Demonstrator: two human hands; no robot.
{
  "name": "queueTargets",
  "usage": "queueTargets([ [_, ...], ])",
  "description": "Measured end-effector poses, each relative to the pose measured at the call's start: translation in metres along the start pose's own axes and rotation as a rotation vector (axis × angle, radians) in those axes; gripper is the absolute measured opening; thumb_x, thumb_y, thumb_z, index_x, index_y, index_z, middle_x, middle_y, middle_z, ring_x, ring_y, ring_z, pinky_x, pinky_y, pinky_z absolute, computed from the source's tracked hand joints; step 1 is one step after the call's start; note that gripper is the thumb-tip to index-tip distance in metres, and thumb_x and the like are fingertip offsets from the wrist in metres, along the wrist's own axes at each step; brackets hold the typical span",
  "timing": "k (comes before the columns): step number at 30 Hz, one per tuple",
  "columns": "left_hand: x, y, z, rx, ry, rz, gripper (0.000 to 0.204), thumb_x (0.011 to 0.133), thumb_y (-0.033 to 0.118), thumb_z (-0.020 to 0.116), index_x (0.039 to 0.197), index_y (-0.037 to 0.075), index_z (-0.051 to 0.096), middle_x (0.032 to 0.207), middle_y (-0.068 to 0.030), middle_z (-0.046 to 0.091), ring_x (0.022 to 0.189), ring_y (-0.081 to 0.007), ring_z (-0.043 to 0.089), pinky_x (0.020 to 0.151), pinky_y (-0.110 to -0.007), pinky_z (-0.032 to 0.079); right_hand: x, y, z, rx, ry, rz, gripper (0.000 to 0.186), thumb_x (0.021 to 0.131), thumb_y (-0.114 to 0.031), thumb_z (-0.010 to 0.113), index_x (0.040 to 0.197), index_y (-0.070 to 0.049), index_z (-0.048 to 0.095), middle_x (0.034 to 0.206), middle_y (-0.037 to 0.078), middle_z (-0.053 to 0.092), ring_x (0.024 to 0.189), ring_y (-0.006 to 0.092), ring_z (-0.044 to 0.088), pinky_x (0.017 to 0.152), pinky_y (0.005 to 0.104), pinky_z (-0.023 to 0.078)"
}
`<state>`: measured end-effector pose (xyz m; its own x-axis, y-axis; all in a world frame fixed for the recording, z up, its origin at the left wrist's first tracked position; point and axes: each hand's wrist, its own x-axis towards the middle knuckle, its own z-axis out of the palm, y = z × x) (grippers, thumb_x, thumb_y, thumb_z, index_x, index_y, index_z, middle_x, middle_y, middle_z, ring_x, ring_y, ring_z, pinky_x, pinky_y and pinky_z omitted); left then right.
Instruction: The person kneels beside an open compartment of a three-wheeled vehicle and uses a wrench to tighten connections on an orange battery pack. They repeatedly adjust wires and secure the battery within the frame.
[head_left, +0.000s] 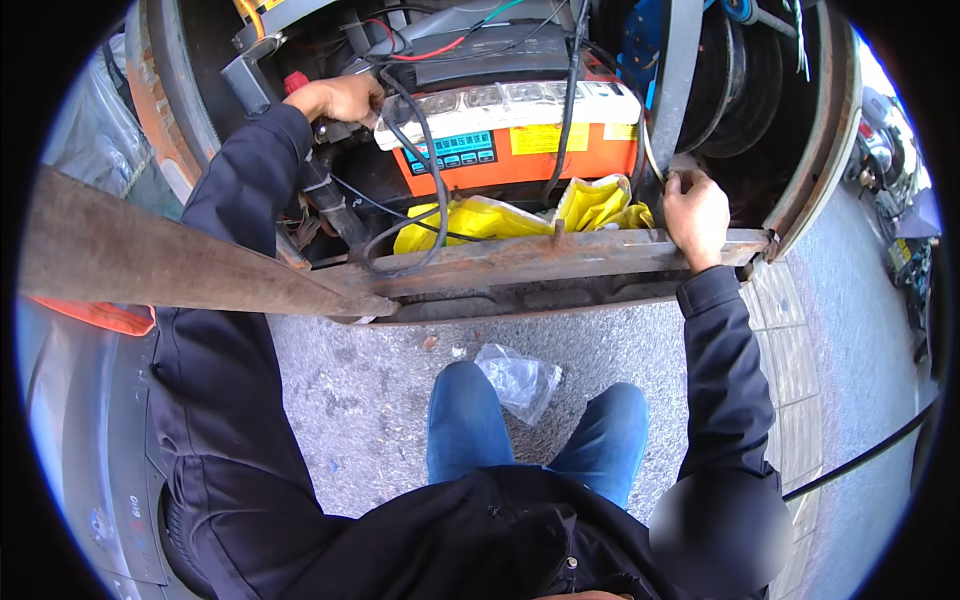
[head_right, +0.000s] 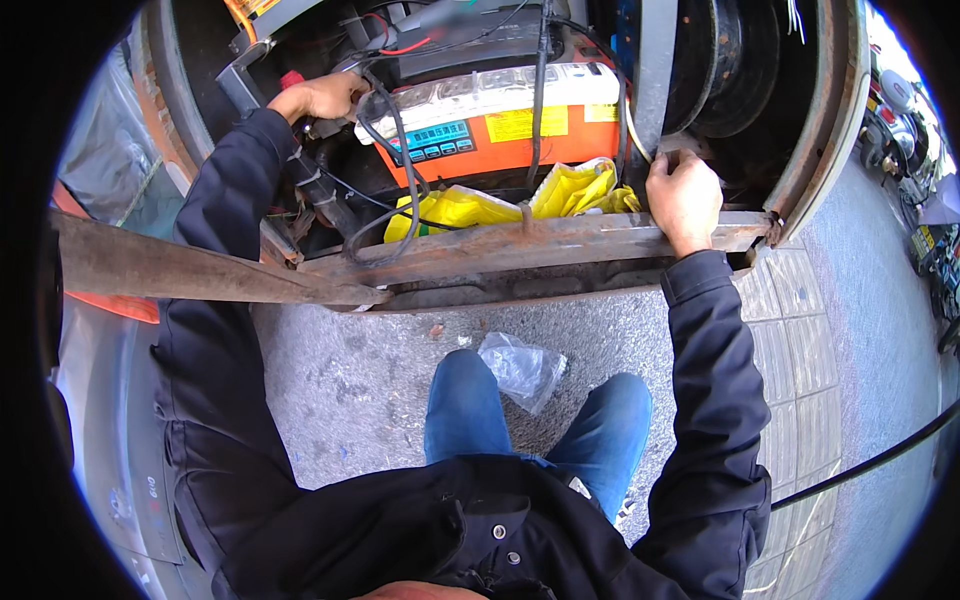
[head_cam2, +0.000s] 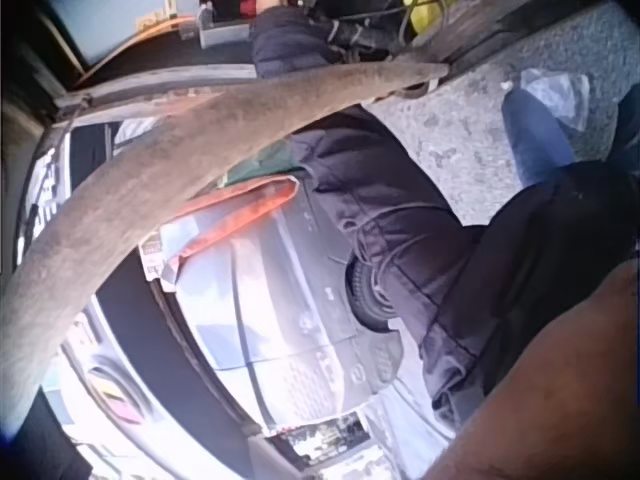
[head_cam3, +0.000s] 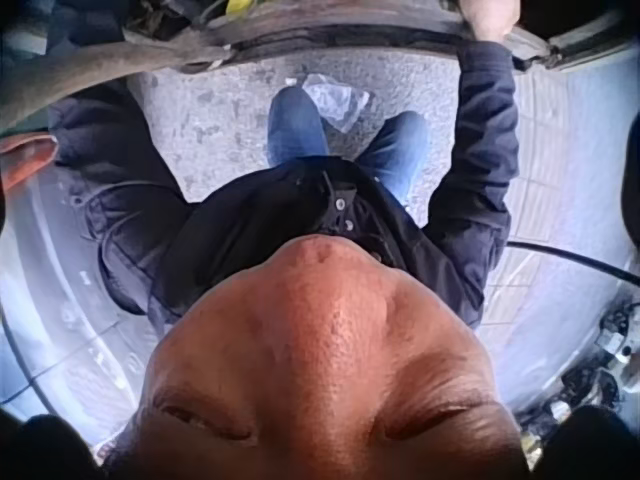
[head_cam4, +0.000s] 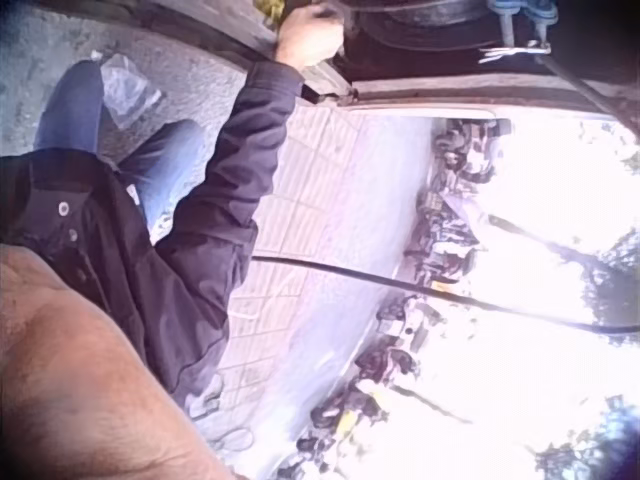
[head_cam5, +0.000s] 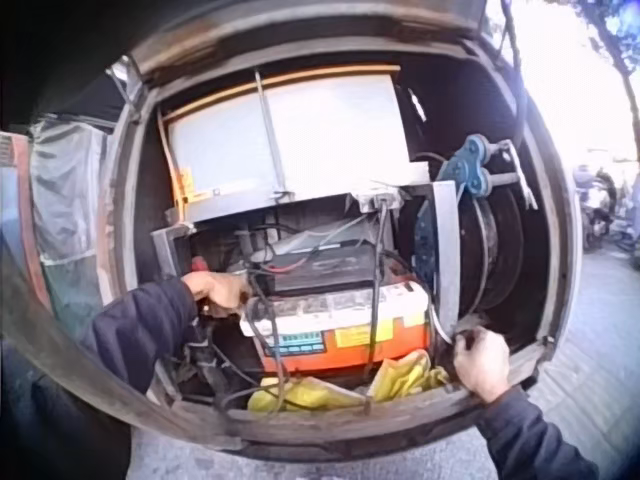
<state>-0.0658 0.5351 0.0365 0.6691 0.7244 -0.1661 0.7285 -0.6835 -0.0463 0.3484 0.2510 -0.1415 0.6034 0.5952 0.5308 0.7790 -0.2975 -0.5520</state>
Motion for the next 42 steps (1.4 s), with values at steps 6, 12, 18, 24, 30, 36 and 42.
queueTargets([
  [6,-0.007,0.004,0.007,-0.081,0.046,-0.053,0.035,0.076,0.008,0.084,0.108,-0.003,0.075,0.096,-0.0162,0.077,0.090,-0.0273,0.072,0.083,-0.038,0.055,0.000,0.003,0.004,0.004,0.016,-0.018,0.031,0.093,-0.030,0.066,0.101,-0.002,0.077,0.092,0.023,0.076,0.088,0.0397,0.074,0.086,0.0455,0.058],
  [12,-0.014,0.026,0.005,-0.102,0.211,-0.044,0.033,0.068,0.002,0.085,0.099,-0.003,0.079,0.091,-0.0178,0.077,0.086,-0.0280,0.074,0.081,-0.038,0.057,-0.006,-0.002,-0.002,-0.028,0.036,-0.037,0.029,0.094,-0.030,0.066,0.100,-0.003,0.077,0.091,0.020,0.076,0.087,0.0379,0.075,0.083,0.0445,0.059],
  [18,-0.011,0.028,0.009,-0.092,0.361,0.016,0.034,0.066,0.001,0.081,0.100,-0.001,0.079,0.090,-0.0179,0.077,0.083,-0.0273,0.075,0.080,-0.037,0.058,-0.005,-0.002,0.001,-0.040,0.052,-0.030,0.028,0.093,-0.031,0.068,0.099,-0.005,0.078,0.089,0.020,0.076,0.085,0.0381,0.075,0.082,0.0446,0.059],
  [24,-0.010,0.021,0.007,-0.082,0.377,-0.018,0.032,0.070,0.003,0.079,0.101,0.000,0.079,0.093,-0.0181,0.077,0.086,-0.0277,0.075,0.082,-0.037,0.058,-0.003,-0.001,0.000,0.004,0.017,-0.017,0.028,0.093,-0.030,0.068,0.099,-0.005,0.078,0.090,0.020,0.076,0.087,0.0382,0.075,0.083,0.0451,0.059],
  [30,-0.007,0.022,0.005,-0.011,0.179,-0.066,0.032,0.067,0.005,0.083,0.099,0.002,0.079,0.093,-0.0155,0.077,0.089,-0.0281,0.074,0.081,-0.038,0.057,-0.003,-0.001,-0.002,-0.017,0.005,-0.008,0.030,0.093,-0.031,0.067,0.099,-0.003,0.077,0.092,0.022,0.076,0.089,0.0391,0.074,0.084,0.0451,0.058],
  [36,-0.009,0.031,0.005,0.014,0.190,-0.083,0.034,0.068,0.007,0.085,0.101,0.001,0.078,0.095,-0.0172,0.076,0.092,-0.0306,0.073,0.082,-0.039,0.056,-0.002,0.003,0.000,-0.017,-0.009,-0.027,0.034,0.094,-0.032,0.066,0.099,-0.001,0.077,0.092,0.023,0.074,0.089,0.0408,0.073,0.083,0.0462,0.058],
  [42,-0.023,0.024,-0.005,-0.032,0.325,-0.051,0.036,0.073,0.014,0.087,0.103,-0.002,0.075,0.094,-0.0196,0.074,0.092,-0.0321,0.072,0.083,-0.040,0.055,-0.004,0.002,0.001,-0.008,0.007,-0.029,0.032,0.093,-0.030,0.066,0.099,-0.001,0.077,0.092,0.023,0.075,0.090,0.0404,0.073,0.084,0.0460,0.057],
])
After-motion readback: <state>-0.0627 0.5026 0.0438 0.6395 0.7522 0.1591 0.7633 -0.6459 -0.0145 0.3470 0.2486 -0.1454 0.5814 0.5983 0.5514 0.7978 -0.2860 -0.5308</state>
